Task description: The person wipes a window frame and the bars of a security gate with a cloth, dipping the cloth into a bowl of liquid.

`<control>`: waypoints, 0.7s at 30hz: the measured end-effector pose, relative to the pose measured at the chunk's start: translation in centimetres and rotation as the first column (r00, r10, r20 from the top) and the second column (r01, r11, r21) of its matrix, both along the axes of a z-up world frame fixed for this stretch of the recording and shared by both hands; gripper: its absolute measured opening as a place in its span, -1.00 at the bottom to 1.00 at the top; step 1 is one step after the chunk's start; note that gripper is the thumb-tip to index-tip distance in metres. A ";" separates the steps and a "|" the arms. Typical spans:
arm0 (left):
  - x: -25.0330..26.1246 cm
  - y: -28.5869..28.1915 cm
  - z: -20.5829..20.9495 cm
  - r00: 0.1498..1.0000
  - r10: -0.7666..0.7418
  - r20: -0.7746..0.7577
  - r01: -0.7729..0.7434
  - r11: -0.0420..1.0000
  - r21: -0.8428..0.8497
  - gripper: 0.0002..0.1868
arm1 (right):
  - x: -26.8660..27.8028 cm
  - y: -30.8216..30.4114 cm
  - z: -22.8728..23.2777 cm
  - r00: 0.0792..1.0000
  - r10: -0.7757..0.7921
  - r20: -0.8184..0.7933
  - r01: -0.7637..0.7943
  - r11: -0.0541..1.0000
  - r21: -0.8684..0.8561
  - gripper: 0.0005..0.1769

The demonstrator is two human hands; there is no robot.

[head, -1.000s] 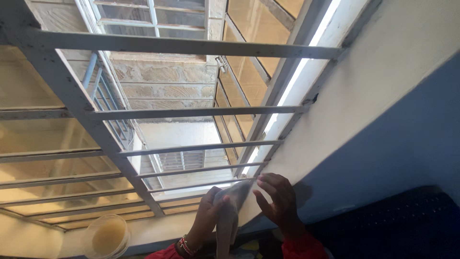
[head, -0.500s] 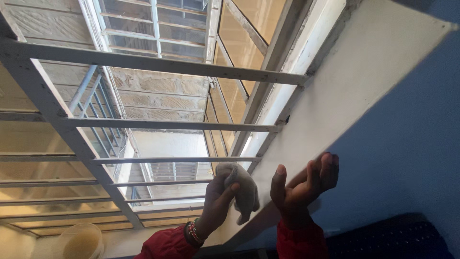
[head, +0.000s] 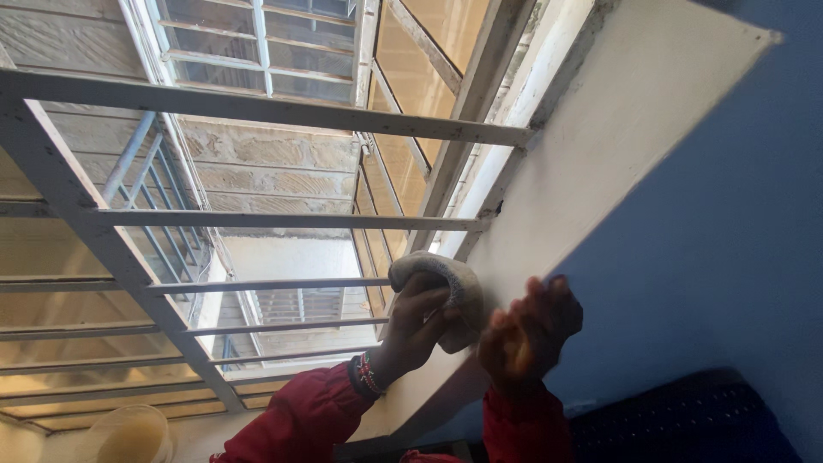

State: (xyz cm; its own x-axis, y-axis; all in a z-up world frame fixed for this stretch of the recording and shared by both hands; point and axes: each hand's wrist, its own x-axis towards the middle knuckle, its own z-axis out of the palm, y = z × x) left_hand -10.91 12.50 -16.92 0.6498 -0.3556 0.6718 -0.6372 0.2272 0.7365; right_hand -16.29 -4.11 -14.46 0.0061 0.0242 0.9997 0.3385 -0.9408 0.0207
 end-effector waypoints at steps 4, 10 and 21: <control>0.1 -0.8 1.1 0.981 0.099 0.165 -0.098 0.995 -0.010 -0.72 | -1.2 1.5 -1.2 0.975 0.216 -0.050 -0.219 0.972 -0.083 -0.73; 1.6 -1.1 5.6 0.904 0.183 0.385 -0.152 0.982 -0.109 -0.74 | -0.9 4.7 -0.6 0.909 0.352 -0.225 -0.342 0.936 0.085 -0.52; 7.9 -6.2 22.0 0.541 0.124 0.832 -0.272 0.962 0.033 -0.47 | 3.8 5.4 0.7 0.937 0.225 -0.267 -0.179 0.966 0.185 -0.09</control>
